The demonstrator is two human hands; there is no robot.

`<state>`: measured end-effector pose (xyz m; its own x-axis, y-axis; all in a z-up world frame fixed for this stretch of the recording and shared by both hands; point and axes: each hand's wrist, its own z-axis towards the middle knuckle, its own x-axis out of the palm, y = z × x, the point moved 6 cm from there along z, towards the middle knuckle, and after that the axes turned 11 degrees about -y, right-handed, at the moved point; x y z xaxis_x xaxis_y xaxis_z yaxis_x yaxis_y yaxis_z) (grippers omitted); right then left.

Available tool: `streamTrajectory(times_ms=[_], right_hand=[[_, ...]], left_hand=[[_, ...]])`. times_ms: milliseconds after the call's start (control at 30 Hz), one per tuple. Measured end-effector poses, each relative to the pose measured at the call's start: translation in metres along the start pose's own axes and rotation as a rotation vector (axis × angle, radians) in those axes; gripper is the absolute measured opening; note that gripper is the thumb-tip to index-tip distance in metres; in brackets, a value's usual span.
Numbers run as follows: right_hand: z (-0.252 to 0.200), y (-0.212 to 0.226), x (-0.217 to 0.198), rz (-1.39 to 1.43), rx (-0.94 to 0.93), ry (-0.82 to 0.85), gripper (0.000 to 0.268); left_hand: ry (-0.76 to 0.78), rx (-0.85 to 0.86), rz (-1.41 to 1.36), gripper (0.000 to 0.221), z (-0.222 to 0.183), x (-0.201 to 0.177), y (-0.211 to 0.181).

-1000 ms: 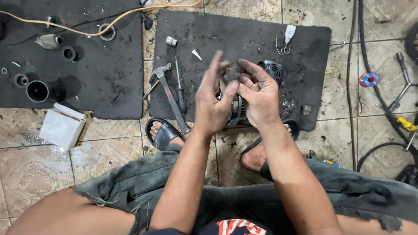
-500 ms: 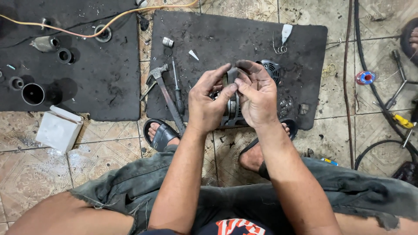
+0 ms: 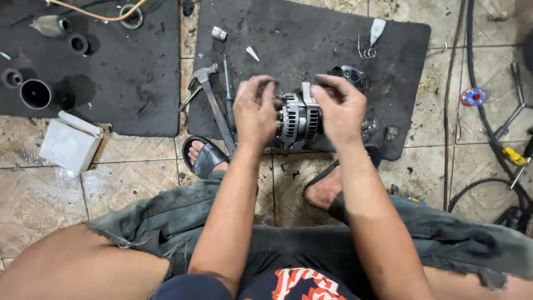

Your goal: Assembling the metal housing and internal components of a vehicle alternator on a workshop floor.

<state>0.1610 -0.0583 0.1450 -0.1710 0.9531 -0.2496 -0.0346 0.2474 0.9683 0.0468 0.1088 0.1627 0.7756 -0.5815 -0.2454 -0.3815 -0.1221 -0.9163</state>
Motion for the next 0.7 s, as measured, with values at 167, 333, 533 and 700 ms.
streamTrajectory(times_ms=[167, 333, 533, 700], right_hand=[[0.005, -0.108, -0.043, -0.298, 0.171, 0.018, 0.033], [-0.025, -0.156, -0.034, -0.24, 0.42, 0.163, 0.035], [-0.031, -0.126, -0.023, -0.23, 0.478, 0.268, 0.039], [-0.039, -0.117, -0.01, 0.029, 0.72, 0.234, 0.048]], left_hand=[[-0.007, 0.176, 0.463, 0.018, 0.033, -0.006, 0.132], [0.08, 0.076, 0.425, 0.024, 0.024, 0.013, 0.179], [0.023, -0.006, 0.269, 0.015, 0.02, 0.015, 0.187], [-0.016, 0.093, 0.271, 0.02, 0.021, 0.025, 0.206]])
